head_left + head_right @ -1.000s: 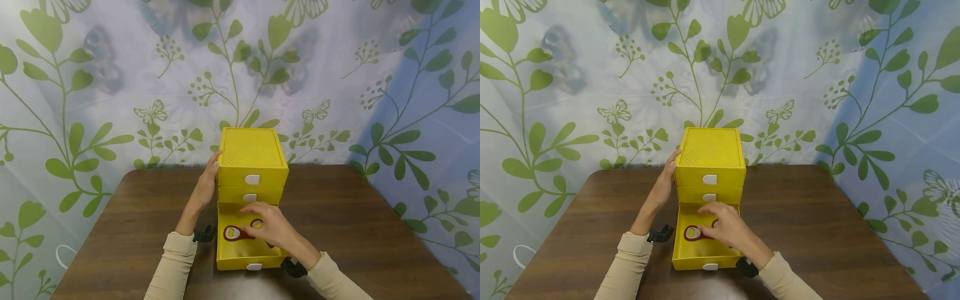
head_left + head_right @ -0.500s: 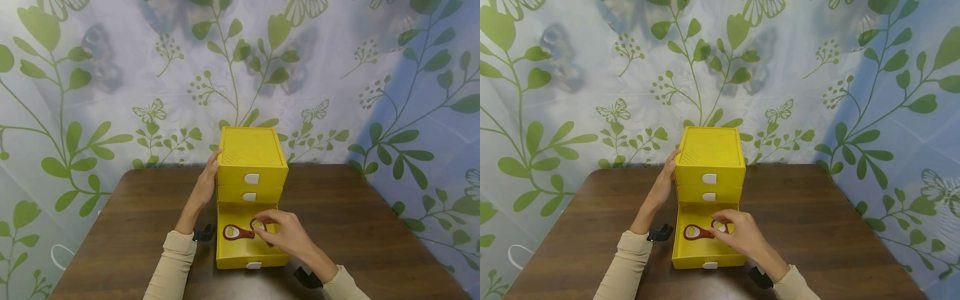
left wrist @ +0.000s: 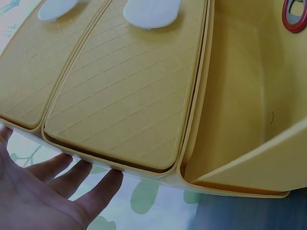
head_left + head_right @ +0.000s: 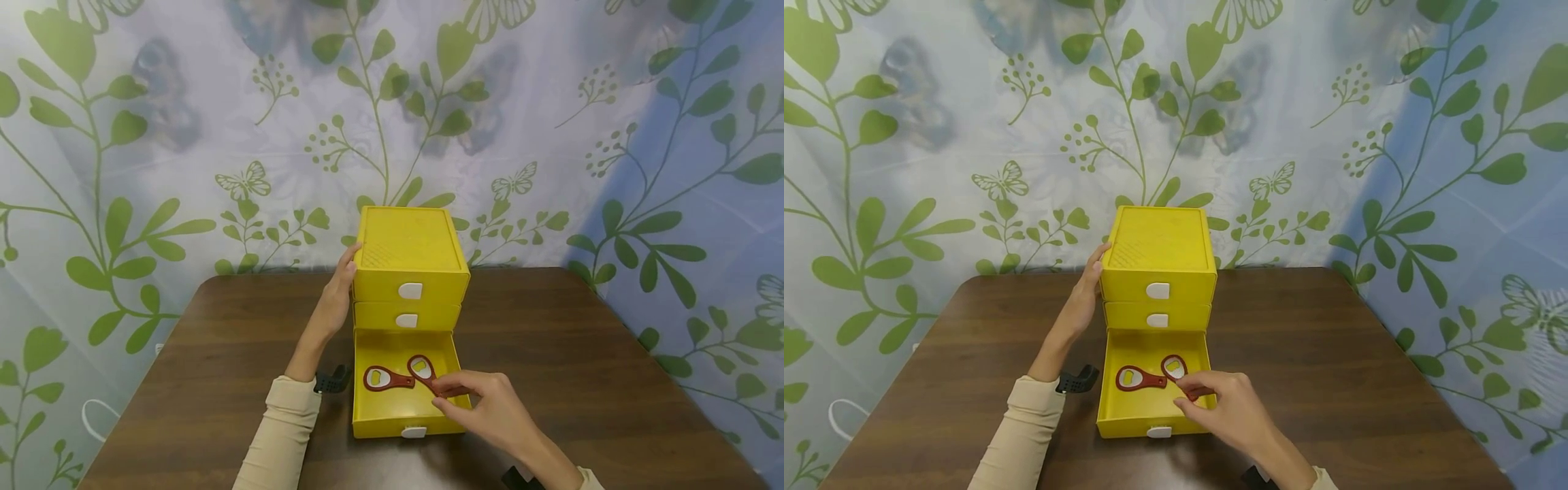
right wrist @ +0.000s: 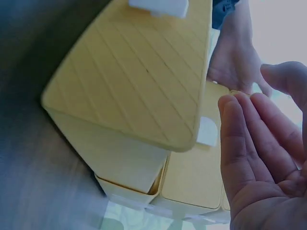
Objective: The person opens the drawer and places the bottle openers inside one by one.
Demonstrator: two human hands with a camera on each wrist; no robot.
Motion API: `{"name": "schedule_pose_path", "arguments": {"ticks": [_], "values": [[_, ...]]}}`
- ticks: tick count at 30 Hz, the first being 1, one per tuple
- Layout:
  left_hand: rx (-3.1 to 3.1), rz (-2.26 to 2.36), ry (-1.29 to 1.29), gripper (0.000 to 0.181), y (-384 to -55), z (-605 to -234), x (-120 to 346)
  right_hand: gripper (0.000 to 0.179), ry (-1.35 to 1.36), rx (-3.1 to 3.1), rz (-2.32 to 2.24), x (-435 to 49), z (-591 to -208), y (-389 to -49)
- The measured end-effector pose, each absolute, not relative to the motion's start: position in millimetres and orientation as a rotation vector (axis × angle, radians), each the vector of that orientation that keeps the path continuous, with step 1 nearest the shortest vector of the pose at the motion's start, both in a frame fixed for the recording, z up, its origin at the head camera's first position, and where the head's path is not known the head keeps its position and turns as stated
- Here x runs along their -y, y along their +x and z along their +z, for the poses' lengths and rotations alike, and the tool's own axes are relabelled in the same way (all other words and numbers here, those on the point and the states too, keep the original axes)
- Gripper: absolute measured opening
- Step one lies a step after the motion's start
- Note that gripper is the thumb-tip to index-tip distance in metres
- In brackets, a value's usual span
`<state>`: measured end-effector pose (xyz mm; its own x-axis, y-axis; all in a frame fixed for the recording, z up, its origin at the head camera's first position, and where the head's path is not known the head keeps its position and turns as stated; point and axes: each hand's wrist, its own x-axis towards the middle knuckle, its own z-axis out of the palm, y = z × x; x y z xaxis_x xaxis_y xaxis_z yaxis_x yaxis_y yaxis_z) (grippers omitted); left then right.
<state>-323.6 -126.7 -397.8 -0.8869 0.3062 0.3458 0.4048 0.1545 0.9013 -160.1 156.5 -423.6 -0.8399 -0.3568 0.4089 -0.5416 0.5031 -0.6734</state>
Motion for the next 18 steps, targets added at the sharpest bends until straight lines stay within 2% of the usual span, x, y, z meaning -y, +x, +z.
{"name": "schedule_pose_path", "arguments": {"ticks": [9, 15, 18], "values": [[2.329, -1.851, -0.705, 0.053, -323.0, -398.4, 127.5, 0.016, 0.9, 2.454, 1.312, -164.7, -436.0, -144.6], [2.286, -1.849, -0.736, 0.051, -321.9, -400.2, 126.4, 0.029, 0.951, 2.328, 1.231, -167.1, -439.3, -139.7], [2.27, -1.853, -0.742, 0.051, -321.3, -400.5, 126.0, 0.027, 0.998, 2.322, 1.278, -166.0, -440.7, -137.8]]}}
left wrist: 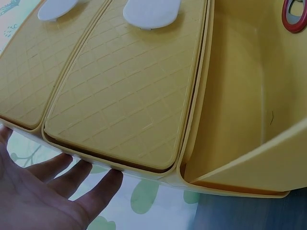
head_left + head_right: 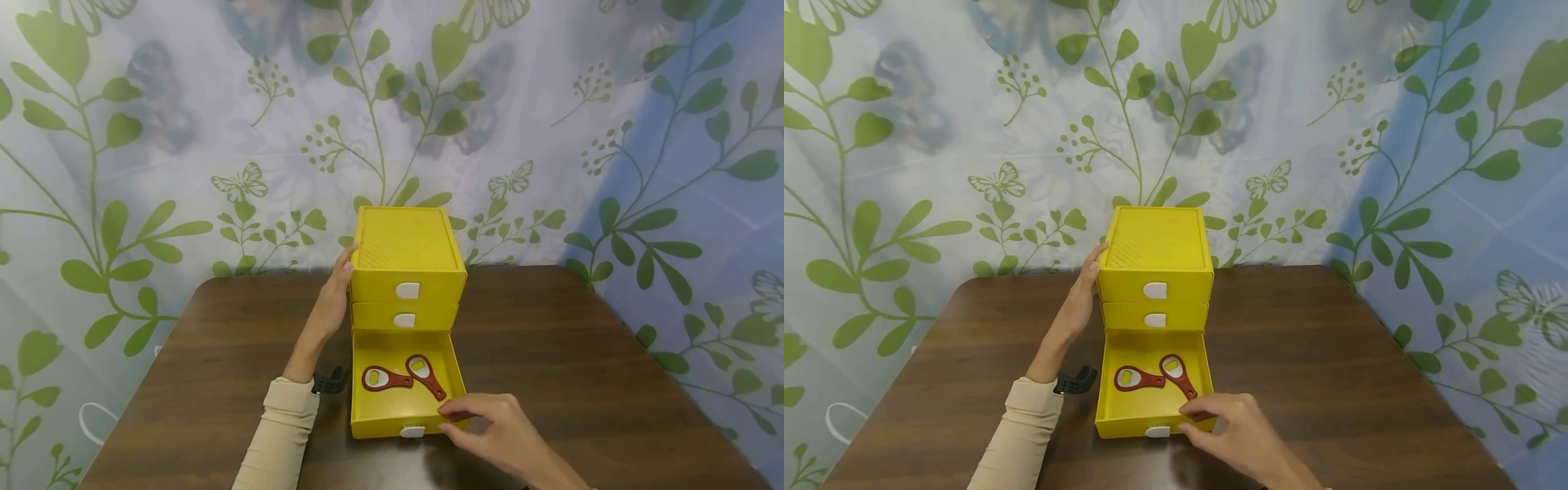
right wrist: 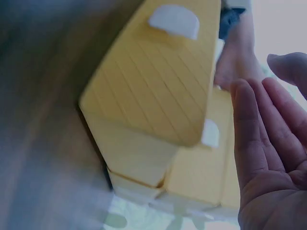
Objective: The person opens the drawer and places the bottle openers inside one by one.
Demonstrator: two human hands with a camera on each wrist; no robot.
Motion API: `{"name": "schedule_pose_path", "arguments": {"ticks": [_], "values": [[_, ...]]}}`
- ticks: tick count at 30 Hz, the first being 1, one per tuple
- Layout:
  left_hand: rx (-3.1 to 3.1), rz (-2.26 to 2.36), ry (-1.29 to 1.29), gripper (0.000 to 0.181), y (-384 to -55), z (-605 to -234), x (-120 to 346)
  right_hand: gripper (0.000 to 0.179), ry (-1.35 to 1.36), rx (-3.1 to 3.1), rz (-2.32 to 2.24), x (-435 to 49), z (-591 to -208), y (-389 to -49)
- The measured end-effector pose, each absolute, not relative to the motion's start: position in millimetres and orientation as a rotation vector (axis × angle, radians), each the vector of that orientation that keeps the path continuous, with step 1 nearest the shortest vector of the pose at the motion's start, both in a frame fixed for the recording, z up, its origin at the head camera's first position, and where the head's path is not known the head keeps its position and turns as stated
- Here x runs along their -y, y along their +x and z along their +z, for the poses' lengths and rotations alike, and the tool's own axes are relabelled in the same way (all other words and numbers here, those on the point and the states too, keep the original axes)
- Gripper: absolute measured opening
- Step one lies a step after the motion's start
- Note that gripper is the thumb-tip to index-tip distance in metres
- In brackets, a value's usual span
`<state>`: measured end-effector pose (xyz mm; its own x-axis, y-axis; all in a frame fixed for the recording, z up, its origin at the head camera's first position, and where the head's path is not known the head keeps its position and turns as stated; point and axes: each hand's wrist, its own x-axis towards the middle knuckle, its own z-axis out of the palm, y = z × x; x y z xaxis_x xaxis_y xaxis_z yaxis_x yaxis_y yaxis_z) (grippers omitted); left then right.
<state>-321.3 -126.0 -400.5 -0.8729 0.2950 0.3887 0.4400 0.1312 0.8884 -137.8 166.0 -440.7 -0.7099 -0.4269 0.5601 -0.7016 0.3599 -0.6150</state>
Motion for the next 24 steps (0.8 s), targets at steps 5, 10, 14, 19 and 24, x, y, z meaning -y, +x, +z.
{"name": "schedule_pose_path", "arguments": {"ticks": [5, 10, 14, 19, 24], "values": [[2.272, -1.843, -0.741, 0.052, -321.8, -400.9, 126.7, 0.016, 1.08, 2.386, 1.311, -159.9, -450.8, -134.8], [2.285, -1.842, -0.74, 0.052, -322.9, -402.0, 126.3, 0.014, 1.055, 2.453, 1.275, -154.6, -462.2, -132.5], [2.31, -1.851, -0.732, 0.053, -320.8, -399.0, 125.7, 0.015, 0.996, 2.505, 1.245, -152.1, -466.3, -132.6], [2.343, -1.852, -0.727, 0.054, -317.3, -392.4, 125.8, 0.011, 0.935, 2.534, 1.147, -148.9, -468.5, -134.4], [2.317, -1.855, -0.734, 0.054, -318.7, -395.9, 125.0, 0.006, 0.88, 2.545, 1.099, -146.0, -469.4, -137.4]]}}
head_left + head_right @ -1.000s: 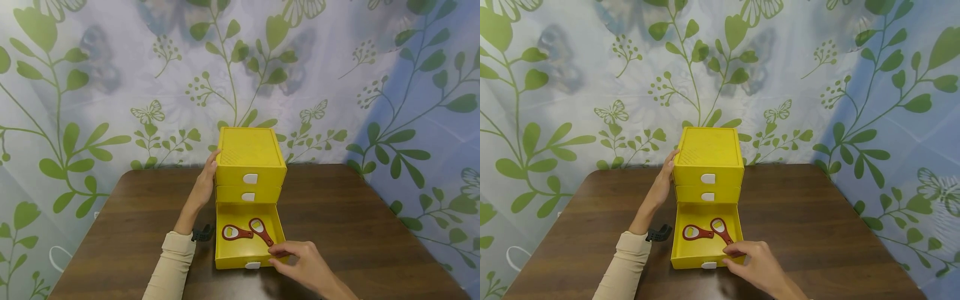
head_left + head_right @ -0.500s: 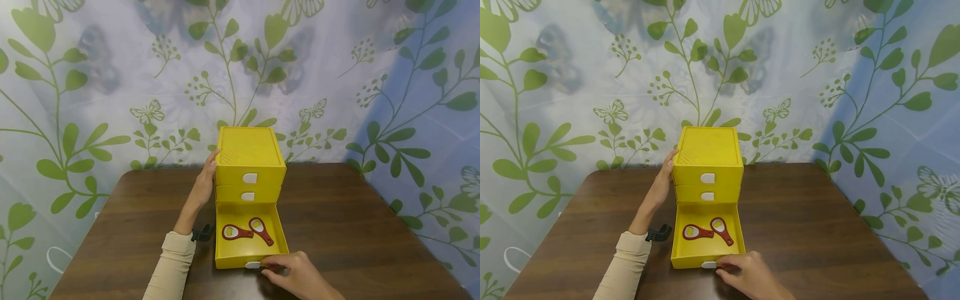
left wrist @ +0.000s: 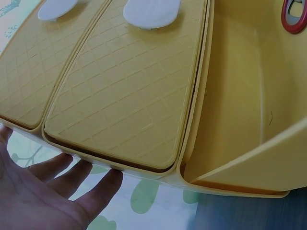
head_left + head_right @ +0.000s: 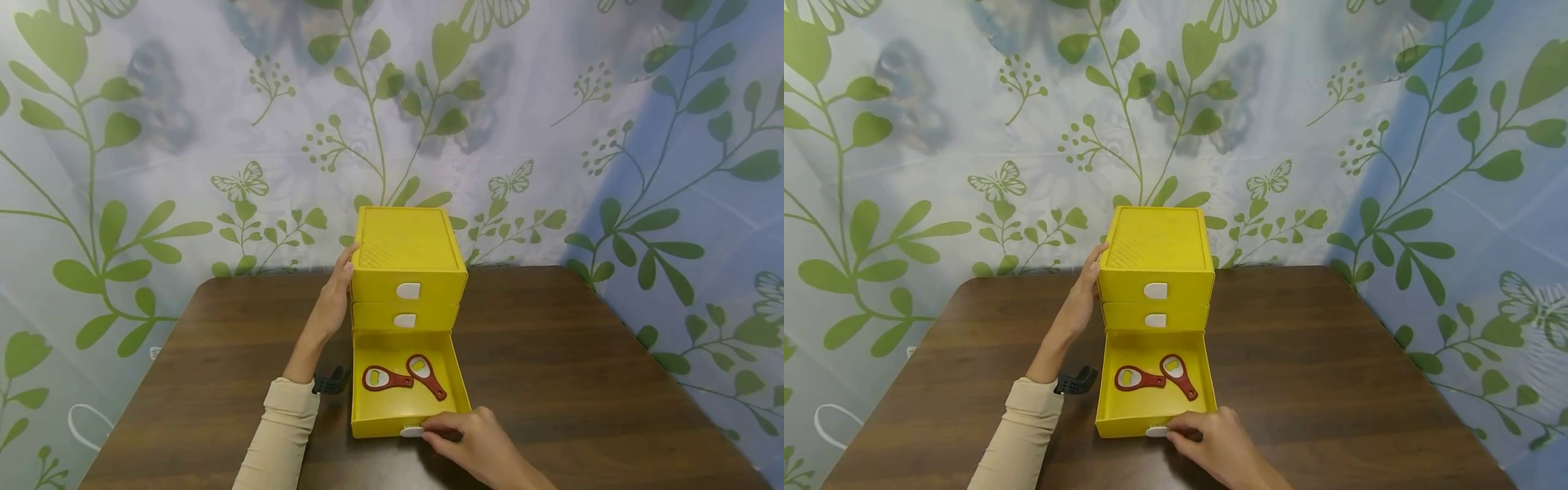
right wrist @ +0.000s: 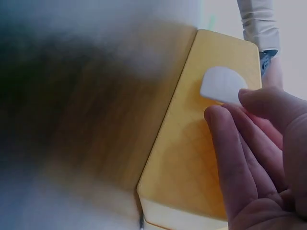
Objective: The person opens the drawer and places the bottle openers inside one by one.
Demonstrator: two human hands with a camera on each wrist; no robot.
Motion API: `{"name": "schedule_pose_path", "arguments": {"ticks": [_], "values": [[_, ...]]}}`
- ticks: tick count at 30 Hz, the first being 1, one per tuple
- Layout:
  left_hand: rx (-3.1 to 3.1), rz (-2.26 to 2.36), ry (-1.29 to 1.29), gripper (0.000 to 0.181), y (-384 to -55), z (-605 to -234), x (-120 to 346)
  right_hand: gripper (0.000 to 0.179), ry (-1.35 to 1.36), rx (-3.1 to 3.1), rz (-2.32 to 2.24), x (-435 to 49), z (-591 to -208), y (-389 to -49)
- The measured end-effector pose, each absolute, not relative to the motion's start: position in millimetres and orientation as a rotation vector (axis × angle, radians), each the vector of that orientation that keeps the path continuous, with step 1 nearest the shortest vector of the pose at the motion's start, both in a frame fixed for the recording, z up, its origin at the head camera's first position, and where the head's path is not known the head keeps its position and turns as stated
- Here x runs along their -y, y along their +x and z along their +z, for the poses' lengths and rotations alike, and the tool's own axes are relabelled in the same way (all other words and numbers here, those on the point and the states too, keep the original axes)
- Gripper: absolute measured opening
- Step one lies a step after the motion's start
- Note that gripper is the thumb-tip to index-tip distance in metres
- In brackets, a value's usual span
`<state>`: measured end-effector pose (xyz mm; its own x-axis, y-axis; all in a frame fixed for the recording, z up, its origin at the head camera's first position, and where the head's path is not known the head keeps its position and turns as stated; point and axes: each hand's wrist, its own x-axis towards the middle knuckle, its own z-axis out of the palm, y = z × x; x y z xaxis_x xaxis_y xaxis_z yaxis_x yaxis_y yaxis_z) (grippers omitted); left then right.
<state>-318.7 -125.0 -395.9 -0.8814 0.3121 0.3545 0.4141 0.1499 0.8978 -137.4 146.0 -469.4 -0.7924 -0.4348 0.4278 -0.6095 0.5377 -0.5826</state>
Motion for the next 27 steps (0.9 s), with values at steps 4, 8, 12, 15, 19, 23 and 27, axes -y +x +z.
{"name": "schedule_pose_path", "arguments": {"ticks": [4, 8, 12, 15, 19, 23, 27], "values": [[2.29, -1.851, -0.741, 0.052, -322.3, -401.0, 125.6, 0.007, 0.885, 2.51, 1.054, -144.0, -468.4, -141.9], [2.277, -1.849, -0.741, 0.051, -323.9, -402.0, 126.0, 0.011, 0.879, 2.474, 0.995, -143.9, -467.7, -147.9], [2.27, -1.846, -0.744, 0.052, -324.6, -400.2, 125.9, 0.012, 0.864, 2.482, 0.964, -144.0, -467.7, -153.4], [2.271, -1.84, -0.745, 0.052, -325.1, -399.8, 125.9, 0.012, 0.862, 2.489, 0.962, -143.7, -467.4, -157.4], [2.275, -1.843, -0.745, 0.052, -325.0, -402.0, 126.6, 0.011, 0.868, 2.492, 0.939, -142.2, -466.9, -163.8], [2.283, -1.865, -0.748, 0.052, -324.0, -402.9, 126.9, 0.01, 0.858, 2.499, 0.907, -139.9, -467.3, -171.1], [2.317, -1.88, -0.74, 0.054, -319.3, -395.7, 127.4, 0.009, 0.841, 2.505, 0.894, -137.5, -467.3, -179.8]]}}
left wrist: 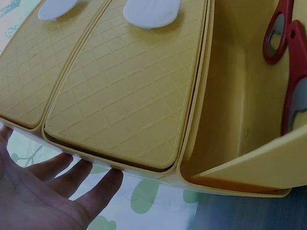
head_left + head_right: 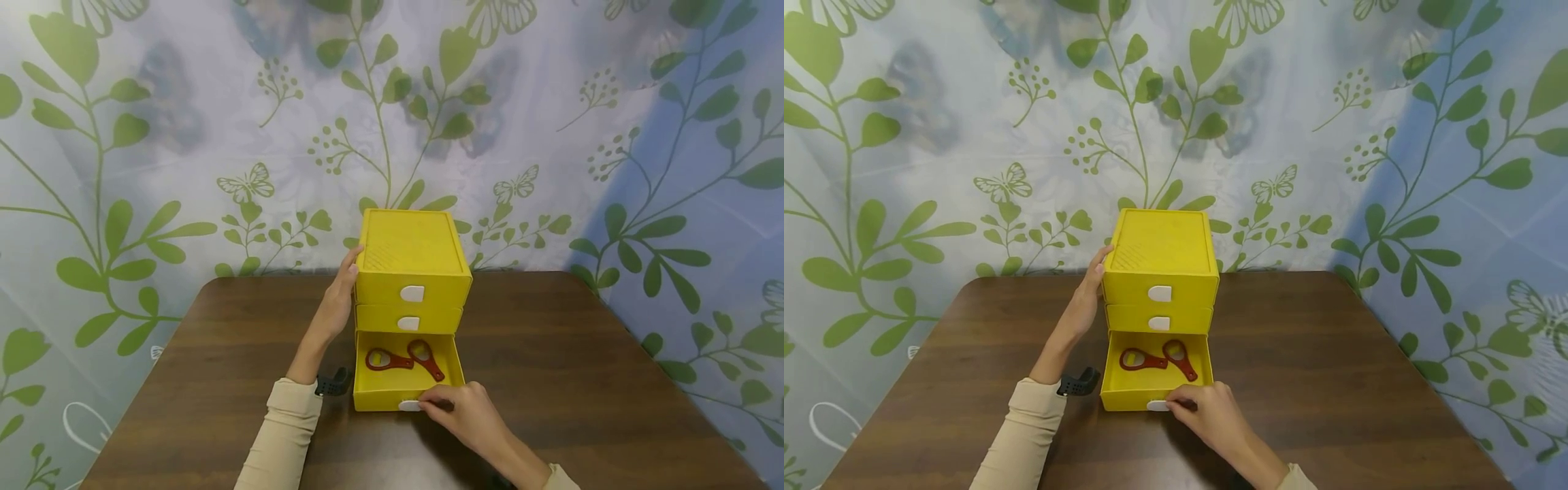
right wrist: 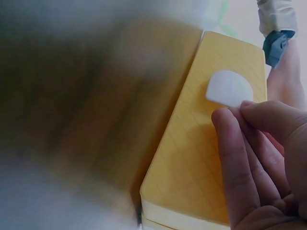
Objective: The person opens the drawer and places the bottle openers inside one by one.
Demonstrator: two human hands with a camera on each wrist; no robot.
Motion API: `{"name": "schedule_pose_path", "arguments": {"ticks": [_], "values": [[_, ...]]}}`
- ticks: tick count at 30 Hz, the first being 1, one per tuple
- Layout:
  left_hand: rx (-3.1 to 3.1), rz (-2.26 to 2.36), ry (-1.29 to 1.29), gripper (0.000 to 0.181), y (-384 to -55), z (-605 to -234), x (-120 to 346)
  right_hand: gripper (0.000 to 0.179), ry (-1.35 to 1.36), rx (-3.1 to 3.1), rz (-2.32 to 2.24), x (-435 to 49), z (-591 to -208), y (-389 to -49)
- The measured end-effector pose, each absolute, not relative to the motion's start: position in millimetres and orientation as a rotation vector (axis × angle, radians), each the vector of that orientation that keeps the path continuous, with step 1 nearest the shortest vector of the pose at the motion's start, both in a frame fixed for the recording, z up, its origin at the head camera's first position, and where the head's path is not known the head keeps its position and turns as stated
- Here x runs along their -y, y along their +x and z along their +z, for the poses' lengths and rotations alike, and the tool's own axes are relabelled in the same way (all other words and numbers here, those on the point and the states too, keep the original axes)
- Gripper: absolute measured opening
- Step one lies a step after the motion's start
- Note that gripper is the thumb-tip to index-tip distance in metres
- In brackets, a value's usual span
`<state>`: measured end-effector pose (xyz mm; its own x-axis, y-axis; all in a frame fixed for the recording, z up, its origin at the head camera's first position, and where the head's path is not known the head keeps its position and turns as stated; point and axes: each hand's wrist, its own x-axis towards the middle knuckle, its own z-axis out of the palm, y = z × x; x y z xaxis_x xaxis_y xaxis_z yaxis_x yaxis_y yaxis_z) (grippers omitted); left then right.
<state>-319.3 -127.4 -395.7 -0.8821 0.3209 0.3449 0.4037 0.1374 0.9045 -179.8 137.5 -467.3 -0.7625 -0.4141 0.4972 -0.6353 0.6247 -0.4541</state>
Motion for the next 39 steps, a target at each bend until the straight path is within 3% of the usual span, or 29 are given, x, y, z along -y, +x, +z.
{"name": "schedule_pose_path", "arguments": {"ticks": [7, 39], "values": [[2.35, -1.864, -0.734, 0.055, -295.6, -367.0, 127.3, 0.008, 0.802, 2.541, 0.906, -135.0, -466.9, -196.7], [2.338, -1.848, -0.745, 0.054, -296.8, -366.6, 127.3, 0.005, 0.594, 2.614, 0.935, -124.8, -464.1, -254.7]]}}
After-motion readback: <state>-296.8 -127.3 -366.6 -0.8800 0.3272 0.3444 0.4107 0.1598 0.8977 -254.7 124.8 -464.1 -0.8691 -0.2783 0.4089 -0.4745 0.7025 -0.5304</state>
